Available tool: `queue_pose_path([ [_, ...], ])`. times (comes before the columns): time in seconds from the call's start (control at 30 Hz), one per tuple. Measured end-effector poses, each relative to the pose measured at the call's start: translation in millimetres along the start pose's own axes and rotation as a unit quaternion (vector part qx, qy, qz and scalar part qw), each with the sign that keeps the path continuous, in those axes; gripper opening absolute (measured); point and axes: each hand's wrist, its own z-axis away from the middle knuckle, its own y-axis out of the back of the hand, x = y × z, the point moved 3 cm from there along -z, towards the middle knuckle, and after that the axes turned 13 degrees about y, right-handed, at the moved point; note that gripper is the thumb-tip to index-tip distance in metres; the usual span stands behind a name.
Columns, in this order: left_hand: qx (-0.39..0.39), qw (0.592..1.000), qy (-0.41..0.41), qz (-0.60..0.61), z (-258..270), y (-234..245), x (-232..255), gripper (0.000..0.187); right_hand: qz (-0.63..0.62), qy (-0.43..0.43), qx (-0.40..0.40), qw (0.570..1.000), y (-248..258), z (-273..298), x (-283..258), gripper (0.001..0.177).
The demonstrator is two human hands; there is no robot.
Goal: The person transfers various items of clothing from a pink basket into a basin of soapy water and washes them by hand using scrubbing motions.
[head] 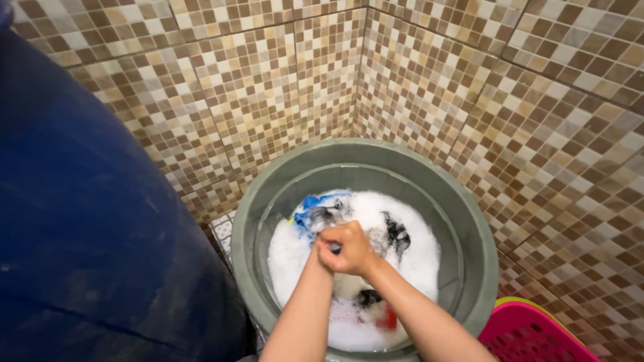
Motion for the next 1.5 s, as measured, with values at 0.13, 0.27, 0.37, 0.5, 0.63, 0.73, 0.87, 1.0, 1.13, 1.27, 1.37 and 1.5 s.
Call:
queue_pose_path([
  [0.13,-0.074,0.990,0.096,-0.066,43.4,-31.2,-19.8,0.030,0.105,-0.045,0.179,0.977,26.5,1.5,19.6,0.013],
  [0.27,-0.096,0.965,0.168,-0.179,78.3,-49.2,-28.3,0.031,0.143,-0.154,0.247,0.946,46.7,20.9,53.0,0.025],
  [0.37,-0.100,0.965,0.137,-0.202,64.3,-53.7,-37.6,0.029,0.151,-0.234,0.267,0.922,48.7,41.2,75.0,0.030],
  [0.5,0.023,0.995,0.055,-0.075,32.1,-30.7,-7.3,0.034,0.082,-0.100,0.241,0.962,30.9,40.1,89.6,0.019],
  [0.63,0.137,0.989,-0.048,-0.025,21.6,0.3,28.7,0.033,-0.062,-0.156,0.038,0.985,1.2,41.1,82.3,0.019],
  [0.73,0.166,0.976,-0.138,0.001,31.3,0.4,44.9,0.039,-0.044,-0.178,-0.021,0.983,-4.9,34.6,74.6,0.032],
  [0.87,0.142,0.970,-0.189,0.059,46.5,-15.0,41.6,0.033,-0.030,-0.213,0.111,0.970,13.8,42.9,88.9,0.021],
  [1.0,0.329,0.857,-0.396,0.020,65.0,0.1,63.6,0.036,0.101,-0.268,0.077,0.955,9.2,83.3,137.7,0.048],
  [1.13,0.307,0.840,-0.446,-0.005,63.1,0.5,71.9,0.014,0.019,-0.421,-0.318,0.849,-40.1,136.3,180.6,0.022],
  [1.27,0.259,0.864,-0.429,-0.054,53.9,-4.2,63.6,0.025,-0.020,-0.347,-0.594,0.726,-83.7,152.1,148.1,0.055],
  [1.37,0.234,0.894,-0.379,-0.047,46.3,-1.5,58.9,0.029,0.070,-0.347,-0.668,0.654,-93.2,142.8,130.5,0.042],
  [1.5,0.182,0.930,-0.310,-0.075,44.7,-1.7,49.6,0.033,0.186,-0.293,-0.538,0.768,-107.2,141.3,131.8,0.028],
])
